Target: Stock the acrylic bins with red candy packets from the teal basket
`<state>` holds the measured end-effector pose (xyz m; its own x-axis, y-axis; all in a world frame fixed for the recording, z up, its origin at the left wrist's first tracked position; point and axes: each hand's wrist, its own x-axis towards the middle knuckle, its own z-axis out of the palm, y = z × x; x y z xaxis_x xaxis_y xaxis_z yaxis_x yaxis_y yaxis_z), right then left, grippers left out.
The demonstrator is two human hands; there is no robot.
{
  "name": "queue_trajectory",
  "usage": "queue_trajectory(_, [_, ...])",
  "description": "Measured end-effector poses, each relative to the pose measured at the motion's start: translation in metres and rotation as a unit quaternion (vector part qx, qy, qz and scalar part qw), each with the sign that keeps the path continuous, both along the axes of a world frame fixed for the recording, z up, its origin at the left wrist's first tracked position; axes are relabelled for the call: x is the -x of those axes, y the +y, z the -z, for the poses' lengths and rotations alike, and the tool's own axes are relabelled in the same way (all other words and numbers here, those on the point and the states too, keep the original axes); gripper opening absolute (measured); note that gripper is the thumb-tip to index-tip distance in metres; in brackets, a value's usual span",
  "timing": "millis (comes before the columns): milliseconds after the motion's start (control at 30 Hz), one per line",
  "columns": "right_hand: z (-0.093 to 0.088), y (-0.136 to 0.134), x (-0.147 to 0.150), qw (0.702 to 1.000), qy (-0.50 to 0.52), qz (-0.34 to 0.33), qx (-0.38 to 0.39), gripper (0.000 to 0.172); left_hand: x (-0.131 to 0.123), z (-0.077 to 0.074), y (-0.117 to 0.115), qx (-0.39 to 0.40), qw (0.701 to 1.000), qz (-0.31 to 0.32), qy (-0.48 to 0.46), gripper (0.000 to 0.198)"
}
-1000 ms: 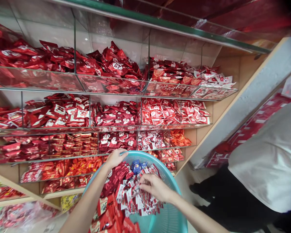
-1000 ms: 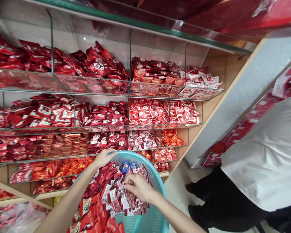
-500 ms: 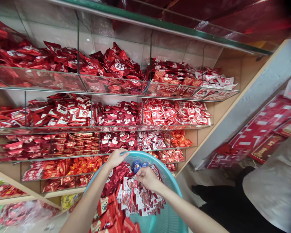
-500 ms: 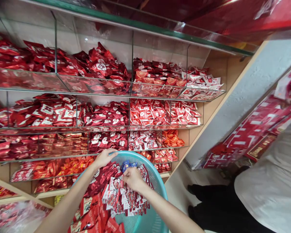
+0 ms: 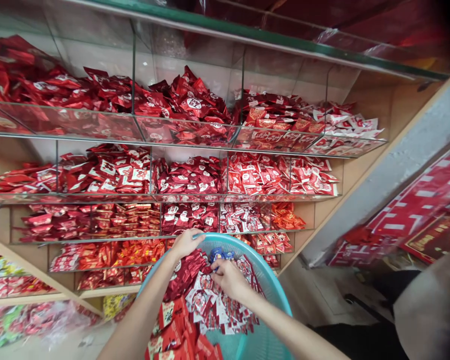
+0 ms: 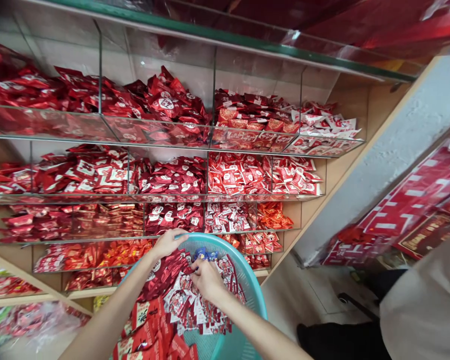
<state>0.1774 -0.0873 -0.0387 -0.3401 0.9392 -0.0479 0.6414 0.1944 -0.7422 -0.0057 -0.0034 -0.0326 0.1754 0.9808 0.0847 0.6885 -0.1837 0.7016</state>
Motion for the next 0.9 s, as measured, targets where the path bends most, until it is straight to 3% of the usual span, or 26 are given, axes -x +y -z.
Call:
queue_trajectory(100, [-0.013, -0.005, 0.000, 0.997, -0.075, -0.007, -0.030, 0.016, 0.000, 0.000, 0.000, -0.006, 1.000, 0.004, -0.004, 0.037])
queue_trajectory(233, [-0.025, -0.022, 0.006, 0.978, -0.143, -0.052, -0.144, 0.028, 0.001, 0.000, 0.000, -0.013, 1.000, 0.007, -0.001, 0.036])
queue_trajectory(333, [-0.020, -0.037, 0.014, 0.962, -0.159, -0.107, -0.193, 0.052, 0.001, -0.001, -0.001, -0.013, 1.000, 0.007, 0.000, 0.036])
queue_trajectory(467, [-0.001, -0.049, 0.023, 0.955, -0.171, -0.156, -0.184, 0.074, 0.001, -0.001, 0.000, -0.018, 1.000, 0.012, 0.001, 0.037])
queue_trajectory(600, [0.010, -0.052, 0.025, 0.950, -0.190, -0.168, -0.182, 0.072, 0.001, 0.000, 0.000, -0.015, 1.000, 0.013, 0.006, 0.037])
queue_trajectory(900, [0.002, -0.047, 0.021, 0.953, -0.197, -0.150, -0.177, 0.064, 0.000, -0.004, -0.002, -0.004, 1.000, 0.003, 0.006, 0.037])
